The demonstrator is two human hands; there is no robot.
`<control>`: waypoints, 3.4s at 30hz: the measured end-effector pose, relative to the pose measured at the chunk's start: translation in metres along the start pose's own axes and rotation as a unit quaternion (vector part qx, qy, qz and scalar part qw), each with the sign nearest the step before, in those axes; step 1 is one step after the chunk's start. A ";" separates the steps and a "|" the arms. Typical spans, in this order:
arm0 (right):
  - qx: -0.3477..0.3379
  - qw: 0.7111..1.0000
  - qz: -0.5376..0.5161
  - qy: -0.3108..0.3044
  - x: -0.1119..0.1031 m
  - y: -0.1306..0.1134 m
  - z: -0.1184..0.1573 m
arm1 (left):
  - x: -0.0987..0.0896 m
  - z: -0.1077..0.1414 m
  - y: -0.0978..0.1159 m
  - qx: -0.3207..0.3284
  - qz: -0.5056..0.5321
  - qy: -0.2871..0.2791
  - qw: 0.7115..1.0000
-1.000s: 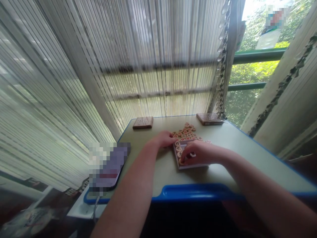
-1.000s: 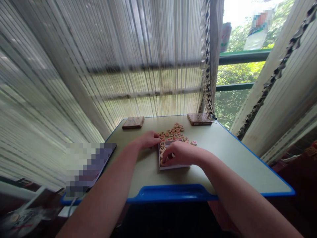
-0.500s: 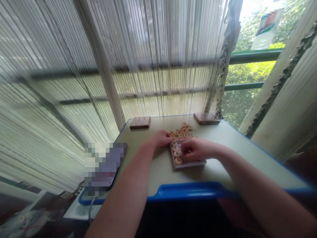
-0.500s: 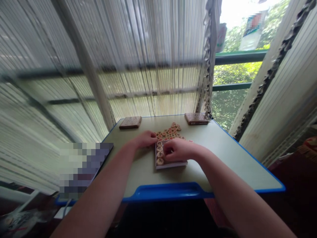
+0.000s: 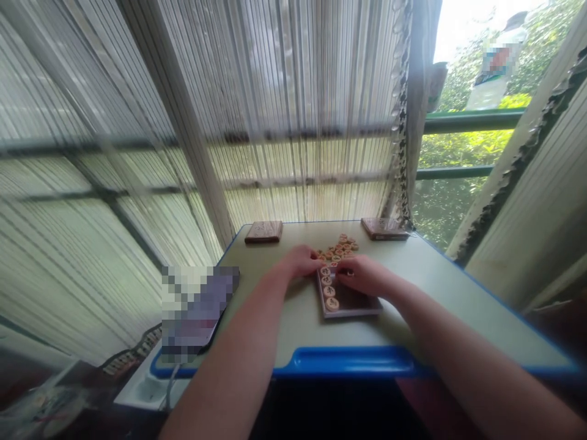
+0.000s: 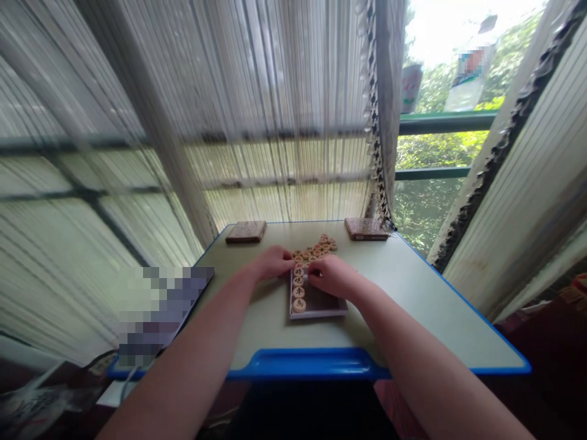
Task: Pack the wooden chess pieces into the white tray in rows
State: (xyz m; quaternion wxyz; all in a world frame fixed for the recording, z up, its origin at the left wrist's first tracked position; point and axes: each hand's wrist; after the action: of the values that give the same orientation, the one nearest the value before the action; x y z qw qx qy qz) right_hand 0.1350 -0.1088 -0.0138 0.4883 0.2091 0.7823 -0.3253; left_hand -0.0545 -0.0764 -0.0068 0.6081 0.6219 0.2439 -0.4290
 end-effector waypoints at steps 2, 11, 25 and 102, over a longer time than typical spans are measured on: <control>0.002 0.999 0.000 0.042 -0.001 0.003 -0.001 | -0.001 0.000 0.000 0.001 -0.008 0.010 1.000; -0.030 0.996 0.063 0.055 -0.002 0.016 -0.004 | -0.005 0.003 0.004 0.007 -0.036 0.072 0.997; 0.090 0.990 0.064 0.092 0.004 0.026 -0.011 | 0.023 -0.030 -0.005 -0.003 0.076 0.133 0.988; 0.214 0.974 -0.033 0.066 0.002 0.068 -0.010 | 0.012 -0.006 0.001 -0.016 -0.114 0.261 0.959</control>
State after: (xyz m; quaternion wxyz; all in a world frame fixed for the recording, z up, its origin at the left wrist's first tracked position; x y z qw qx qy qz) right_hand 0.1718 -0.0538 -0.0333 0.3682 0.3043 0.7316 -0.4864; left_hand -0.0465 -0.0732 -0.0170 0.4803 0.6706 0.4697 -0.3146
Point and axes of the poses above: each hand's wrist, its own z-axis away from the middle knuckle, its own x-axis out of the palm, y = z × x, and after that the axes turned 7 degrees about -x, right-handed
